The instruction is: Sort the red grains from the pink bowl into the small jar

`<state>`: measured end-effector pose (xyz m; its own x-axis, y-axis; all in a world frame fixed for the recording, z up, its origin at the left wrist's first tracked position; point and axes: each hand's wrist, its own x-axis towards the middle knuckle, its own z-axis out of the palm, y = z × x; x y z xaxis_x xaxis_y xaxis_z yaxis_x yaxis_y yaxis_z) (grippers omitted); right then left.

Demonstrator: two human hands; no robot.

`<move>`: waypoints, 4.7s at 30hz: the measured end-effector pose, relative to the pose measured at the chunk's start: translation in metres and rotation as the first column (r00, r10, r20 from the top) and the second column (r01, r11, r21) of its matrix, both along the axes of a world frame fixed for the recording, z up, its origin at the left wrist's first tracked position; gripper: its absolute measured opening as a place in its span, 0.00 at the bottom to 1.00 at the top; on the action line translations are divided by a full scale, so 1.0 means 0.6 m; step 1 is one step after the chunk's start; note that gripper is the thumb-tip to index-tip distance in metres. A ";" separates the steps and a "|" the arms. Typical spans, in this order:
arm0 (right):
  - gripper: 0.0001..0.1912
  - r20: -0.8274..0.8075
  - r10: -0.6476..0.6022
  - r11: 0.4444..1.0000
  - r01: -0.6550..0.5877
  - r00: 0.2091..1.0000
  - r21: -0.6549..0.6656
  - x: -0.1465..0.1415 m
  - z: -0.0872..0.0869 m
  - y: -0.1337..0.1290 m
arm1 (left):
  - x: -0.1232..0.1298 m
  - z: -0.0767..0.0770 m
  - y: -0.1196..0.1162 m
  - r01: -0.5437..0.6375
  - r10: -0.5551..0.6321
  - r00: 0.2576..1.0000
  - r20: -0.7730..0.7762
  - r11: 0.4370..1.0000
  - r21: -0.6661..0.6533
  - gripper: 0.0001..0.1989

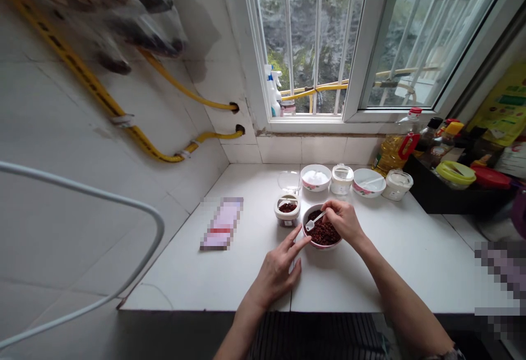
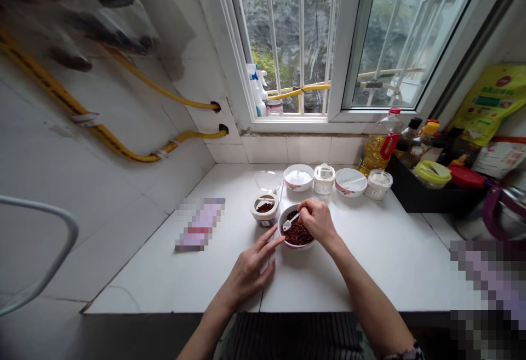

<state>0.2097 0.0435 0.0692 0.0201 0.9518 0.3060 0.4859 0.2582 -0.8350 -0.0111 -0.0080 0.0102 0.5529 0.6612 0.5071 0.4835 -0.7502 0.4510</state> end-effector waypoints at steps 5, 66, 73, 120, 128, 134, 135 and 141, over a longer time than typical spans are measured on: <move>0.09 -0.182 -0.027 0.994 0.007 0.983 -0.107 0.012 0.005 0.005 | 0.000 0.001 -0.001 -0.004 0.004 1.000 -0.005 1.000 0.004 0.35; 0.12 -0.364 0.022 0.999 -0.032 0.931 -0.022 -0.002 0.011 0.004 | 0.000 0.001 0.000 -0.001 0.001 1.000 -0.013 1.000 0.009 0.36; 0.12 0.114 0.081 0.946 -0.112 0.990 0.303 -0.039 0.010 -0.010 | 0.000 0.001 0.000 -0.006 0.006 1.000 -0.019 1.000 0.001 0.37; 0.09 -0.208 -0.003 0.989 -0.028 0.978 -0.145 0.020 0.017 0.001 | 0.000 0.001 -0.002 -0.007 0.007 1.000 -0.006 1.000 -0.006 0.34; 0.08 -0.335 -0.010 0.986 -0.046 0.942 -0.159 0.025 0.017 0.009 | 0.000 0.001 -0.001 -0.002 0.002 1.000 0.000 1.000 0.000 0.34; 0.11 -0.408 0.040 0.999 -0.032 0.912 0.027 0.003 0.017 0.012 | 0.001 0.001 -0.001 0.003 -0.003 1.000 0.002 1.000 0.004 0.35; 0.11 -0.382 0.057 0.996 -0.028 0.923 0.081 -0.005 0.016 0.010 | 0.001 0.001 -0.001 0.004 -0.004 1.000 0.002 1.000 0.003 0.35; 0.11 0.156 0.133 0.888 -0.188 0.979 0.420 -0.046 0.011 -0.004 | -0.001 -0.001 0.001 0.002 -0.002 1.000 0.000 1.000 0.010 0.36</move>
